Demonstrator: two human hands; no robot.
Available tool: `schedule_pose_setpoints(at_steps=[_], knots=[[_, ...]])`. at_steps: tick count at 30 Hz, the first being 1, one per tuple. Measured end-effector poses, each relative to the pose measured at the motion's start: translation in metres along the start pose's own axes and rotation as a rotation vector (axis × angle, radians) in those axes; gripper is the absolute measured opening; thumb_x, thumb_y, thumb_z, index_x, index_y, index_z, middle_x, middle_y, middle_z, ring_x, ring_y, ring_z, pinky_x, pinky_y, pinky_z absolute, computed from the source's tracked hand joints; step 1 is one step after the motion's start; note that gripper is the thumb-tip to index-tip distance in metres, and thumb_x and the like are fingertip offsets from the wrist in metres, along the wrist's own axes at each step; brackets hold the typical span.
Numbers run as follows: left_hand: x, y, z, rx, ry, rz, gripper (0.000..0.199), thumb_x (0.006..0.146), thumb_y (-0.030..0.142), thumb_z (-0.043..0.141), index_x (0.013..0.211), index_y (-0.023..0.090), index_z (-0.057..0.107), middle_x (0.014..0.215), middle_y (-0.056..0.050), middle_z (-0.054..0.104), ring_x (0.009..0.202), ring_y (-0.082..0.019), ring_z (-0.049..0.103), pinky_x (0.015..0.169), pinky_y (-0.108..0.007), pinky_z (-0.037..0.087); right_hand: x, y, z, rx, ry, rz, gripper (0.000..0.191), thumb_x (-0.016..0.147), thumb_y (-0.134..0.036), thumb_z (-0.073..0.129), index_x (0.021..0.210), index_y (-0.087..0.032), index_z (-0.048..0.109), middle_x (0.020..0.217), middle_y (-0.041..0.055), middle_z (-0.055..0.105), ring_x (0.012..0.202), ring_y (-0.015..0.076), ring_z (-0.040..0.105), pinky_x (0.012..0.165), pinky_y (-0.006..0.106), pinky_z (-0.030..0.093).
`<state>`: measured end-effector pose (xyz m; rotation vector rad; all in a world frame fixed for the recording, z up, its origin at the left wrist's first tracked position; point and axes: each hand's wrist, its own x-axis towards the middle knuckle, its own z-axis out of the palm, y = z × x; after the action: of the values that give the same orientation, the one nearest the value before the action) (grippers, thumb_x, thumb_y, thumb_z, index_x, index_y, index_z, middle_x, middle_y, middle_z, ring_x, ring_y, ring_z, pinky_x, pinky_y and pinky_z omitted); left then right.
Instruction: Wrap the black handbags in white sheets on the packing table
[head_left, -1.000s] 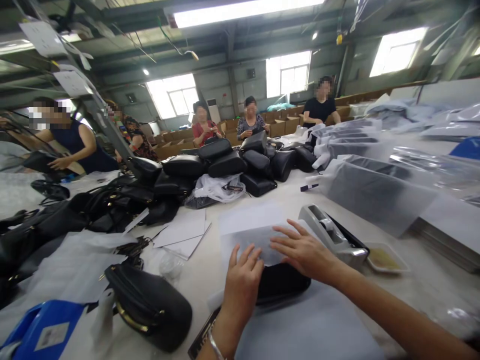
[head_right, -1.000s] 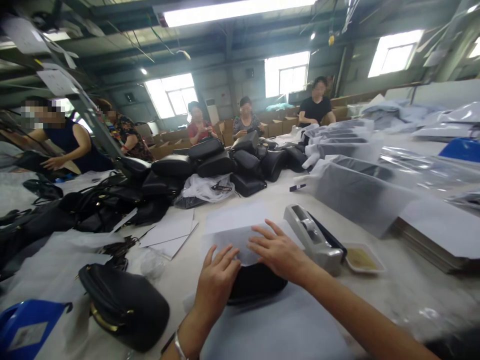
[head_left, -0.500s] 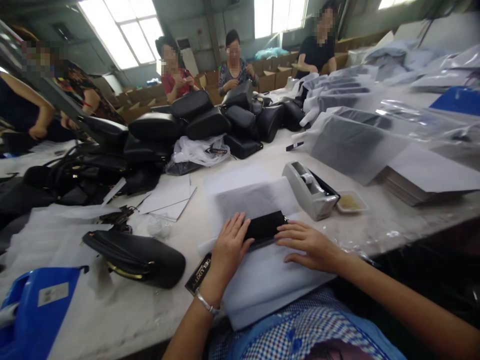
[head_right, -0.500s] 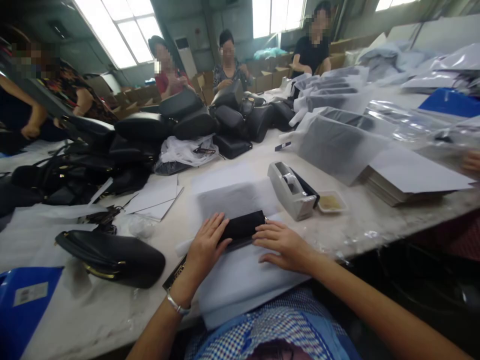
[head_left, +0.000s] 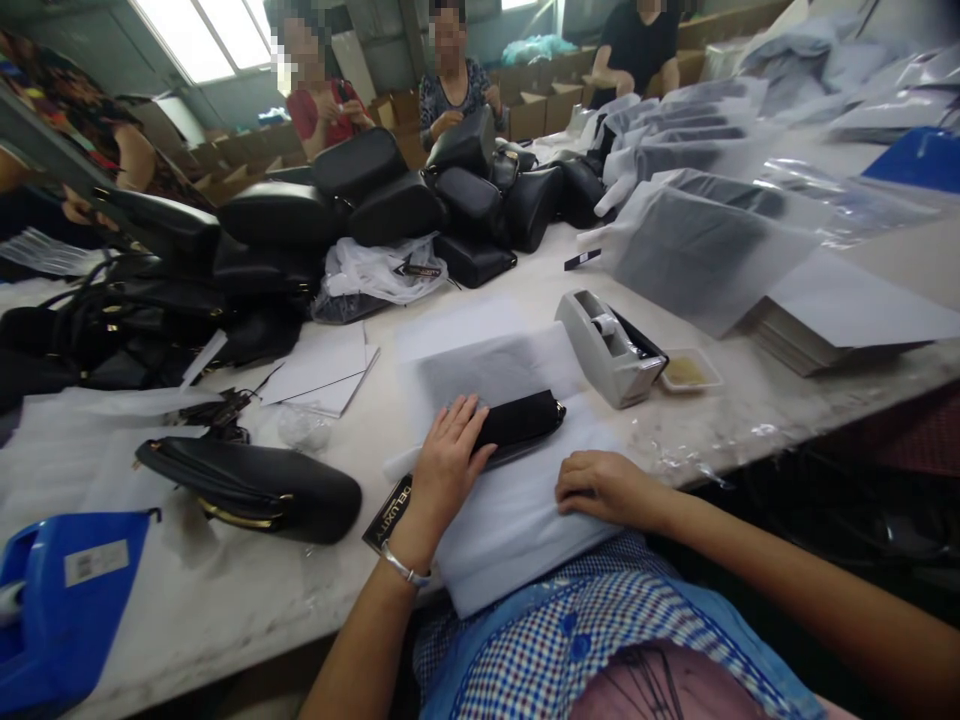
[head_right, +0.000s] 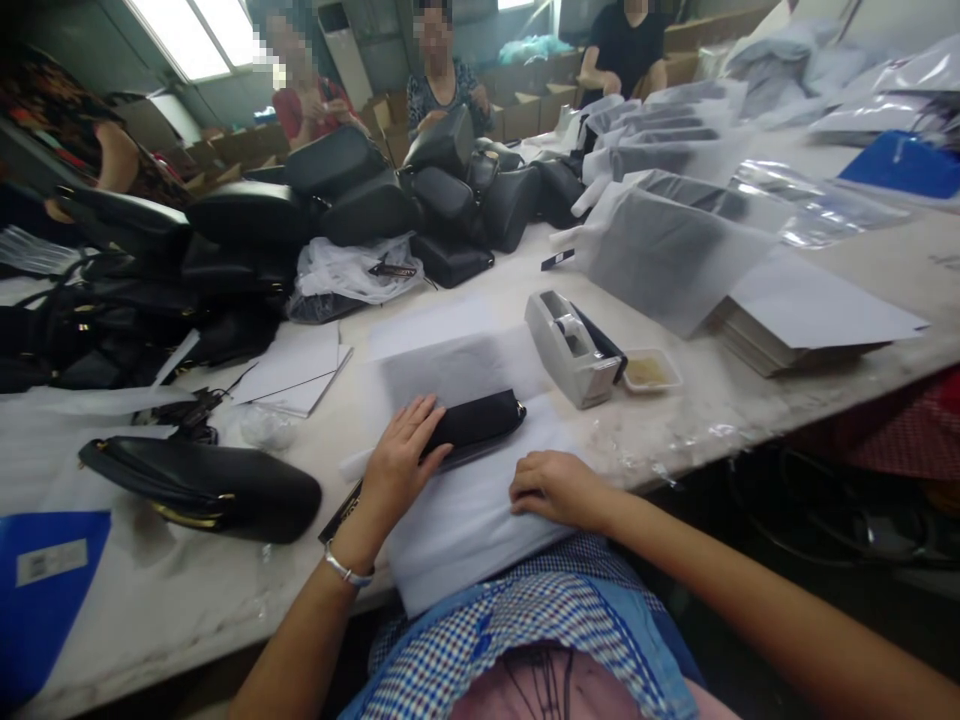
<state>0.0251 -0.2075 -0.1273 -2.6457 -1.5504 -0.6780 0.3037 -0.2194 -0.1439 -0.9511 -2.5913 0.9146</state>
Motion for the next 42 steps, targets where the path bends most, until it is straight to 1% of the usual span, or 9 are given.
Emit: schedule_pose_setpoints(at_steps=[6,12,16,20,24,28,31,36,42], knots=[[0.007,0.001,-0.018,-0.098,-0.1,-0.057,0.054,0.095,0.04,0.055,0.143,0.018,0.044,0.151,-0.011,0.045,0.142,-0.025,0.038,0.118,-0.046,0.033,0.014,-0.014,-0.028,0.132,-0.006,0.114,0.02,0.091,-0.036,0.061,0.088,-0.023,0.076,0.088,0.0025,0.073,0.083,0.0174,0.066,0.078,0.026,0.048],[0.026,0.0,-0.061,-0.188,-0.363,-0.122,0.063,0.094,0.061,0.044,0.145,0.024,0.042,0.153,-0.008,0.042,0.143,-0.024,0.035,0.117,-0.045,0.033,0.054,-0.018,-0.069,0.189,0.036,0.2,0.02,0.085,-0.037,0.064,0.086,-0.021,0.077,0.082,0.0016,0.074,0.073,0.0167,0.065,0.067,0.025,0.046],[0.034,0.003,-0.077,-0.182,-0.473,-0.077,0.082,0.081,0.068,0.06,0.148,0.026,0.037,0.155,-0.009,0.039,0.143,-0.027,0.035,0.116,-0.045,0.036,0.085,-0.007,-0.087,0.143,0.084,0.21,0.023,0.084,-0.04,0.064,0.086,-0.021,0.076,0.077,-0.0002,0.074,0.07,0.0166,0.064,0.064,0.026,0.045],[0.035,0.012,-0.066,-0.023,-0.433,-0.071,0.087,0.075,0.034,0.08,0.148,0.022,0.035,0.153,-0.013,0.041,0.14,-0.03,0.04,0.112,-0.044,0.04,0.102,0.004,-0.096,0.119,0.114,0.244,0.026,0.084,-0.043,0.064,0.087,-0.02,0.076,0.073,-0.0002,0.073,0.067,0.0172,0.063,0.062,0.026,0.045],[0.037,0.017,-0.05,0.096,-0.306,-0.188,0.059,0.083,0.002,0.059,0.138,0.019,0.045,0.137,-0.01,0.06,0.123,-0.023,0.059,0.099,-0.034,0.051,0.095,-0.004,-0.094,-0.036,0.245,0.185,0.024,0.09,-0.041,0.06,0.09,-0.022,0.075,0.086,0.0017,0.074,0.077,0.0184,0.067,0.071,0.028,0.049],[0.045,0.011,-0.048,0.122,-0.299,-0.244,0.035,0.088,0.007,0.053,0.119,0.024,0.058,0.107,-0.002,0.073,0.095,-0.02,0.071,0.079,-0.029,0.055,0.078,-0.026,-0.079,-0.294,0.403,0.024,0.046,0.089,-0.049,0.062,0.126,-0.021,0.061,0.126,0.0083,0.066,0.111,0.0259,0.062,0.098,0.04,0.047],[0.049,0.005,-0.049,0.136,-0.304,-0.24,0.026,0.09,0.012,0.054,0.111,0.026,0.061,0.097,-0.001,0.075,0.088,-0.021,0.072,0.072,-0.028,0.052,0.076,-0.029,-0.066,-0.434,0.396,-0.08,0.056,0.085,-0.044,0.069,0.132,-0.017,0.054,0.136,0.012,0.058,0.123,0.0297,0.054,0.109,0.047,0.039],[0.053,-0.004,-0.051,0.134,-0.318,-0.232,0.026,0.09,0.012,0.054,0.11,0.027,0.062,0.094,0.0,0.075,0.084,-0.021,0.072,0.067,-0.027,0.049,0.092,-0.002,-0.063,-0.486,0.427,-0.133,0.024,0.085,-0.004,0.053,0.101,-0.018,0.063,0.126,0.0082,0.065,0.116,0.0243,0.059,0.108,0.041,0.04],[0.06,-0.017,-0.052,0.125,-0.28,-0.239,0.019,0.091,0.018,0.059,0.107,0.028,0.063,0.094,0.002,0.076,0.086,-0.019,0.072,0.068,-0.025,0.047,0.106,0.013,-0.076,-0.411,0.37,0.041,0.022,0.083,-0.008,0.056,0.097,-0.022,0.064,0.096,0.0031,0.072,0.091,0.0217,0.066,0.083,0.033,0.048]])
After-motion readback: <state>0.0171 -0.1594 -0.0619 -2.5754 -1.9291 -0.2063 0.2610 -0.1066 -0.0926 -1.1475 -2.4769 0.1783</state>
